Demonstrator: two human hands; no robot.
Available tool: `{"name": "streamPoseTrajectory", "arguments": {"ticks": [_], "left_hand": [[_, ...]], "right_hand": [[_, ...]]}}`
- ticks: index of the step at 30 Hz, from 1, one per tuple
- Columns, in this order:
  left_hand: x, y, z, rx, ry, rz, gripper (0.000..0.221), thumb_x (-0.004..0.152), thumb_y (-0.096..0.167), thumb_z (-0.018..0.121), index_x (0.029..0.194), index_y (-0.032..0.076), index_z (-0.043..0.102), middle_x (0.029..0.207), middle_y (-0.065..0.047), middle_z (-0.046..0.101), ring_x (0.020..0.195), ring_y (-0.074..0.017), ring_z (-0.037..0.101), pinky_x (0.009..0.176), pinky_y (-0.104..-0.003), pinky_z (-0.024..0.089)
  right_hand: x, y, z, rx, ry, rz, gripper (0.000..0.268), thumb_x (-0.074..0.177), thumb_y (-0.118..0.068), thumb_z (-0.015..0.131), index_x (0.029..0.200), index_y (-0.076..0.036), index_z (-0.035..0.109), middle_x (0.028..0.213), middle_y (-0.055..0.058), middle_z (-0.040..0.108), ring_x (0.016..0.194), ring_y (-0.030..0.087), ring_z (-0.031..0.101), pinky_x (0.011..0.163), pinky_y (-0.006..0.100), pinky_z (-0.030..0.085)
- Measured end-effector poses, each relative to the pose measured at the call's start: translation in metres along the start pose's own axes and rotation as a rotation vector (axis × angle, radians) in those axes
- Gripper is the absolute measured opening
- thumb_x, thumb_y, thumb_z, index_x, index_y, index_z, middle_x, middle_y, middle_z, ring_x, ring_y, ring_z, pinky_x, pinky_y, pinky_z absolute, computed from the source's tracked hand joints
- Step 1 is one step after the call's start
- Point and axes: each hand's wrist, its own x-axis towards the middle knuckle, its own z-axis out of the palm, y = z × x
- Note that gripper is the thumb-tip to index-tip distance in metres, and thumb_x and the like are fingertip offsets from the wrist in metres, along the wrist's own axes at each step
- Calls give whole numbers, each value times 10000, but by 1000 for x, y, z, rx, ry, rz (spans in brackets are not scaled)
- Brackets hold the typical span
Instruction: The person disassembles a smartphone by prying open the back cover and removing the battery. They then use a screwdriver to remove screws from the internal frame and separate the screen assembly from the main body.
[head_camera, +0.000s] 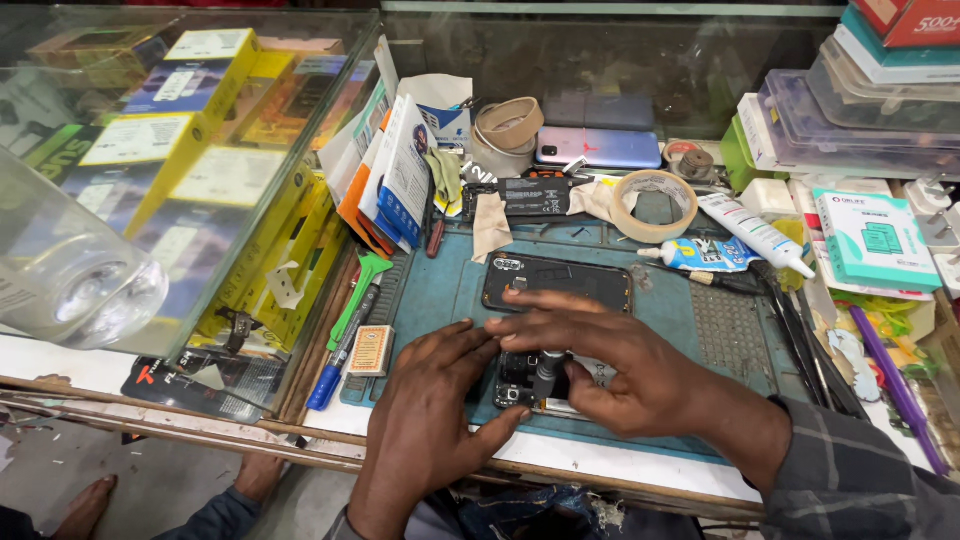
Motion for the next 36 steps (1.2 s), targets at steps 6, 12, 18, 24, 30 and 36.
{"name": "streamPoseTrajectory", "arguments": {"ticks": [6,12,18,24,30,36], "left_hand": [[1,5,-7,-51,25,32,650,760,400,838,1247,-3,687,1298,-212,655,1265,-383,560,1040,-479,427],[-27,9,-68,61,416,145,409,737,201,881,1103,76,747,1152,-100,747,1091,-245,701,926,-392,527],[-21,-31,-153,127,864,-747,650,990,507,730,1340,-32,629,1188,-202,671,1007,-257,662,871,-419,531],[-8,-84,-182,-81,639,-685,574,1001,510,696,1268,2,674,1046,-194,681,911,-273,665,854,-436,535],[36,-75,-181,-59,503,-286,474,1056,435,689,1281,20,651,1136,-144,672,1022,-206,676,966,-393,544],[142,-9,-144,-228,434,76,696,891,368,907,1284,-23,485,1169,-158,628,1014,-274,691,875,-401,582]], "right_hand": [[0,3,1,-43,12,-20,652,780,42,598,1414,-110,582,1513,79,622,1526,344,490,1252,526,352],[1,2,-1,-55,12,-8,632,848,-7,683,1452,-97,521,1498,83,611,1495,339,484,1251,513,361],[-1,0,1,-61,3,55,593,862,-19,677,1433,-124,560,1463,56,647,1450,314,545,1209,485,434],[-1,0,0,-63,7,11,612,842,-30,647,1440,-121,547,1457,66,642,1442,323,546,1205,487,436],[-1,-2,-1,-17,4,-14,611,831,-39,595,1436,-94,528,1449,84,627,1437,346,530,1229,504,386],[0,-5,-1,-7,8,-26,610,814,15,553,1415,-93,550,1415,97,649,1402,338,554,1210,488,414]]}}
